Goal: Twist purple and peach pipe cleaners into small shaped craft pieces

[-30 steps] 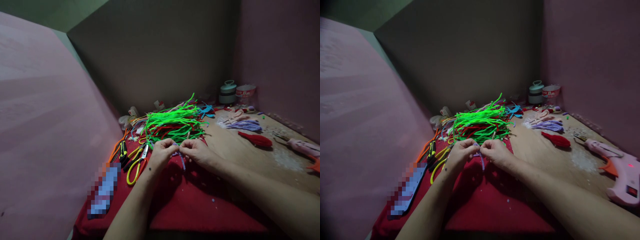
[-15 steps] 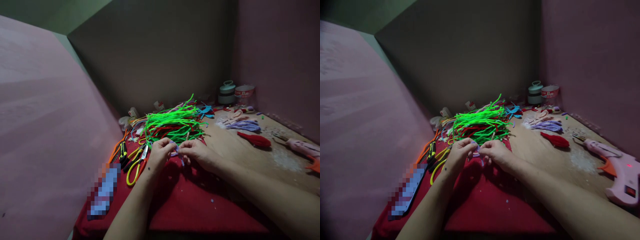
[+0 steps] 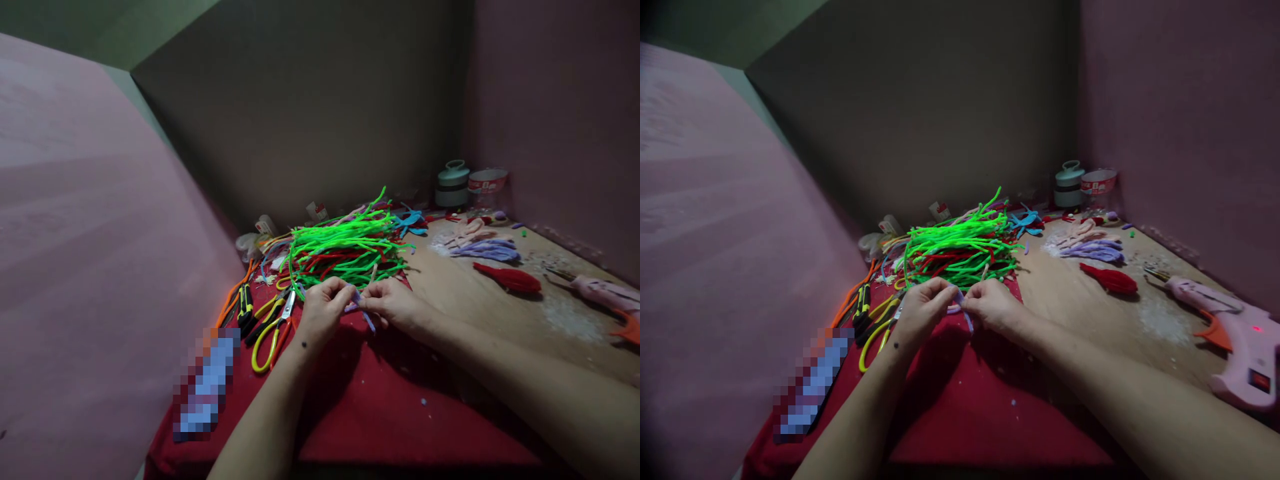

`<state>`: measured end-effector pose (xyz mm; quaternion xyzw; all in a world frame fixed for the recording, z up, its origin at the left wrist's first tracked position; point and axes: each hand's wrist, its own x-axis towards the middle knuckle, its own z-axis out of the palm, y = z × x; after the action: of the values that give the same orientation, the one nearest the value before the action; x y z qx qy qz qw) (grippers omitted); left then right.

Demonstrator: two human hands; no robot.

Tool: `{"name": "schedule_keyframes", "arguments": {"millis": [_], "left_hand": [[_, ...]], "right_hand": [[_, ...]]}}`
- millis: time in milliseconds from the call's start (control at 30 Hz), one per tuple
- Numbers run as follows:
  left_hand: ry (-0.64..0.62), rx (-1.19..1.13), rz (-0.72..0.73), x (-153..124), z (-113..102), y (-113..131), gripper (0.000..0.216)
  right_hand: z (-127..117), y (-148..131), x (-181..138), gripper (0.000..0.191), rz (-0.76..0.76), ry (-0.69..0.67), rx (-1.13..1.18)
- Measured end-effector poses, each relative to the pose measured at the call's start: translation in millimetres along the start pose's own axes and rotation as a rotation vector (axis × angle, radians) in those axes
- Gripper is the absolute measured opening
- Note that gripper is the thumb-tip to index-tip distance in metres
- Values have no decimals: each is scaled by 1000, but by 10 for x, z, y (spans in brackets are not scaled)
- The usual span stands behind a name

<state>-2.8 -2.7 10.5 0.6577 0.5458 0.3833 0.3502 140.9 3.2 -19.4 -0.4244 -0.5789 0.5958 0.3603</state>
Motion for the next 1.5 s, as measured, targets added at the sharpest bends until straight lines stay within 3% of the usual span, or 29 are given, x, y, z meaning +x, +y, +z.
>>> {"name": "schedule_keyframes", "arguments": {"millis": [100,367,700,867,1167,1333,1400,1467,1500], "left_hand": [[-28,-79,-49,-4,-15,46,25],[-247,-336,-238,10,-5,-10,26],[-189,-620,-204,-60,316,-151,23],[-154,-545,-205,-86,374,-177,27],[-324,-590,-322,-41,251,-146,25],[-469,-108,-301,-65,163,-53,22],[-321,-20,-238,-39,72,-15,20],[-117,-141,-158,4,-9,-1,21],[-75,-239,-125,25,-34,-6,24]], "right_hand": [[2,-26,-23,21,-4,-36,93],[-29,-17,-3,20,-107,136,416],[5,61,33,14,-47,154,709],[6,85,49,8,-14,127,727],[46,91,28,13,-20,141,656],[19,72,28,16,-66,225,494],[9,46,13,19,-119,263,399],[13,26,-6,23,-151,280,331],[21,21,-15,24,-149,280,309]]}}
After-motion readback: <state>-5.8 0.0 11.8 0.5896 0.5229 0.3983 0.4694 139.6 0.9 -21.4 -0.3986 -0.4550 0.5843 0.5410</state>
